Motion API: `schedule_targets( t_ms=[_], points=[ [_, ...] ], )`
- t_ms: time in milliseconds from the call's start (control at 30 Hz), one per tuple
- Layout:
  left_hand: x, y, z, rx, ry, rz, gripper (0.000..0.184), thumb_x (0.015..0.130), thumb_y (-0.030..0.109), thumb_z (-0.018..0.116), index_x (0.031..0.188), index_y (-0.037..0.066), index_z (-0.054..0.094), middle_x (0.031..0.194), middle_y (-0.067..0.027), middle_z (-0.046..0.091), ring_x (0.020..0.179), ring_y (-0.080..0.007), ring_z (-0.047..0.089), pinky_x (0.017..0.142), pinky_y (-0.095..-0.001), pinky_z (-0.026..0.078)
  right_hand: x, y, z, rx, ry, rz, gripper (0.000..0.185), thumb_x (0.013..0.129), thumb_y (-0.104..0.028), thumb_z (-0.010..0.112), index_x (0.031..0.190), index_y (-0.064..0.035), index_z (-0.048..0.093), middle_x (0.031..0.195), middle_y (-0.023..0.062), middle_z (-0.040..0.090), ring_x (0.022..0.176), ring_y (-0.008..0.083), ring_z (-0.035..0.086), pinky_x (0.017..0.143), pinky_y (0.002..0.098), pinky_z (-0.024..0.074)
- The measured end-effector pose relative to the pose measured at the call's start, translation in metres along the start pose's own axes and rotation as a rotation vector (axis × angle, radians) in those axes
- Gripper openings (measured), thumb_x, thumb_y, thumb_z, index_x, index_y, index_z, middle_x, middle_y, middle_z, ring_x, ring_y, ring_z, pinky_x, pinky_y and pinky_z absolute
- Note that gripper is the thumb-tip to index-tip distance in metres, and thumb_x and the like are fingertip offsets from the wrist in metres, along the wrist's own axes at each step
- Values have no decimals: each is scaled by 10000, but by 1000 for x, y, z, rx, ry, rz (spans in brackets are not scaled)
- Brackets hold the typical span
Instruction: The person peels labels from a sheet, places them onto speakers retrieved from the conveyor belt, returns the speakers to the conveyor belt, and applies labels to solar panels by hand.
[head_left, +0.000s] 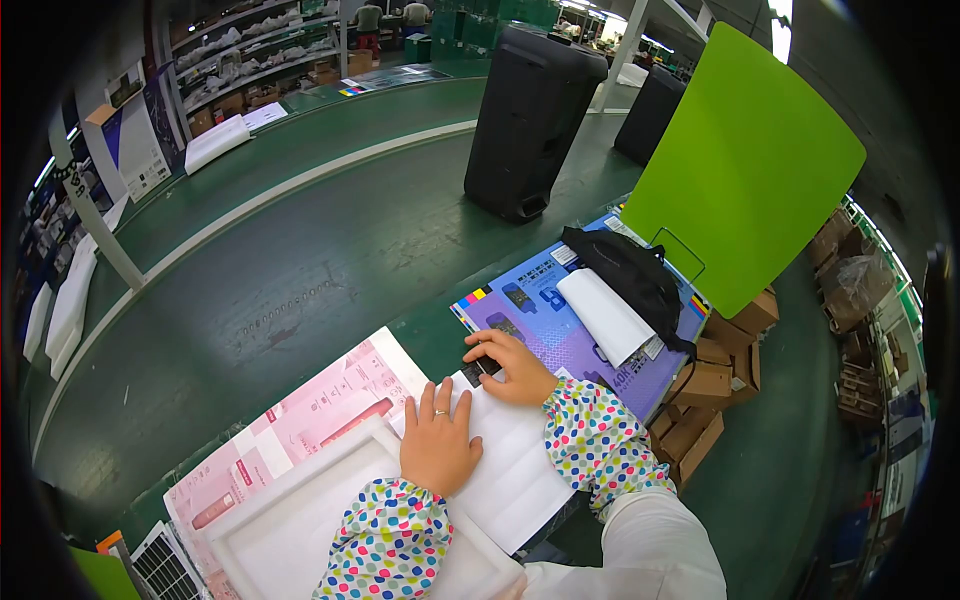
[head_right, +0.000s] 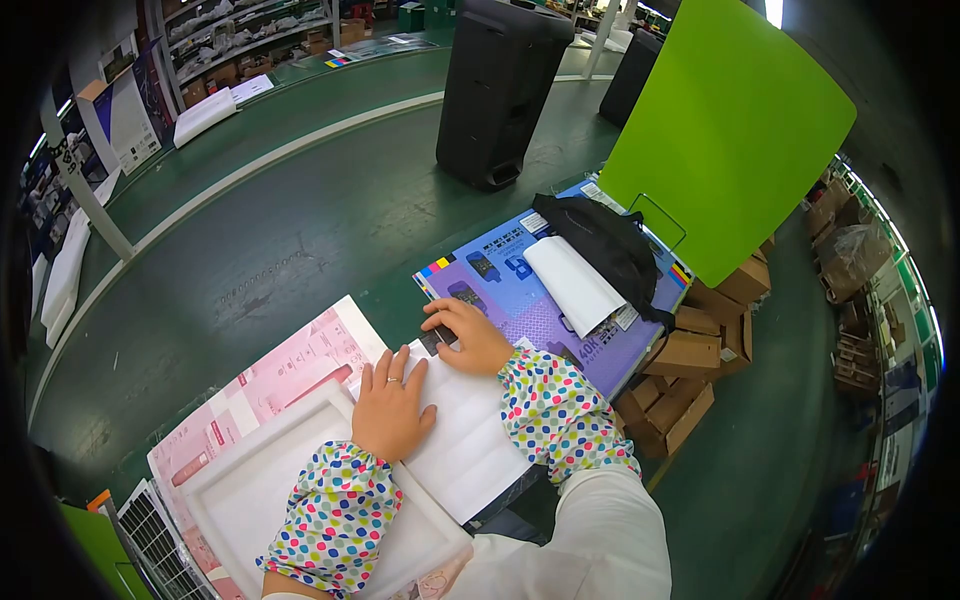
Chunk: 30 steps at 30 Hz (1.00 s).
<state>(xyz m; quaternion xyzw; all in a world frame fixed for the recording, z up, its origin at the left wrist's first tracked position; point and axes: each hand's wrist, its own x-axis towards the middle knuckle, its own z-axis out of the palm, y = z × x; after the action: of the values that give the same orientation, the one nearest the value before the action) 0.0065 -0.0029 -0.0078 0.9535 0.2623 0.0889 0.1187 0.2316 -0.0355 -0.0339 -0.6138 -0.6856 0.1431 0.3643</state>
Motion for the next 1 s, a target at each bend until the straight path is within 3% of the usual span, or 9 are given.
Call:
schedule_targets(
  t_ms=[267, 367, 567, 867, 1000],
  points=[
    [0, 1, -1, -8, -1, -2, 659, 844, 317, 674, 1423, 77, 474, 1513, -200, 396, 1415, -381, 344, 1170, -549, 252, 5, -10, -5, 60, 140, 19, 411, 721, 6, 623, 1129, -44, 615, 1337, 134, 515, 1266, 351, 467, 1075, 434, 399],
    [1, 1, -1, -11, -6, -4, 658, 843, 317, 673, 1422, 74, 475, 1512, -202, 398, 1415, -384, 342, 1168, -547, 254, 3, 0, -4, -118, 205, 30, 401, 719, 38, 582, 1108, -43, 636, 1321, 138, 531, 1271, 361, 444, 1063, 429, 407],
    [1, 2, -2, -15, -7, -5, 654, 842, 307, 671, 1419, 67, 478, 1510, -204, 402, 1415, -392, 338, 1166, -547, 256, 0, 7, -5, -178, 330, 126, 307, 738, 78, 530, 926, -67, 725, 1224, 126, 603, 1189, 330, 498, 1002, 417, 423],
    [1, 2, -3, -11, -9, 1, 655, 842, 308, 667, 1419, 64, 477, 1507, -207, 403, 1412, -392, 341, 1166, -551, 253, -1, 4, -6, -216, 377, 110, 162, 786, 6, 618, 803, -79, 754, 1156, 94, 643, 1117, 299, 547, 952, 390, 451],
    [0, 2, -3, -15, -2, 4, 657, 839, 311, 669, 1418, 65, 478, 1509, -207, 400, 1411, -392, 343, 1165, -553, 254, -1, 3, -4, -202, 397, 85, 126, 803, -28, 642, 860, -76, 744, 1141, 103, 640, 1113, 310, 553, 942, 404, 463]
  ],
)
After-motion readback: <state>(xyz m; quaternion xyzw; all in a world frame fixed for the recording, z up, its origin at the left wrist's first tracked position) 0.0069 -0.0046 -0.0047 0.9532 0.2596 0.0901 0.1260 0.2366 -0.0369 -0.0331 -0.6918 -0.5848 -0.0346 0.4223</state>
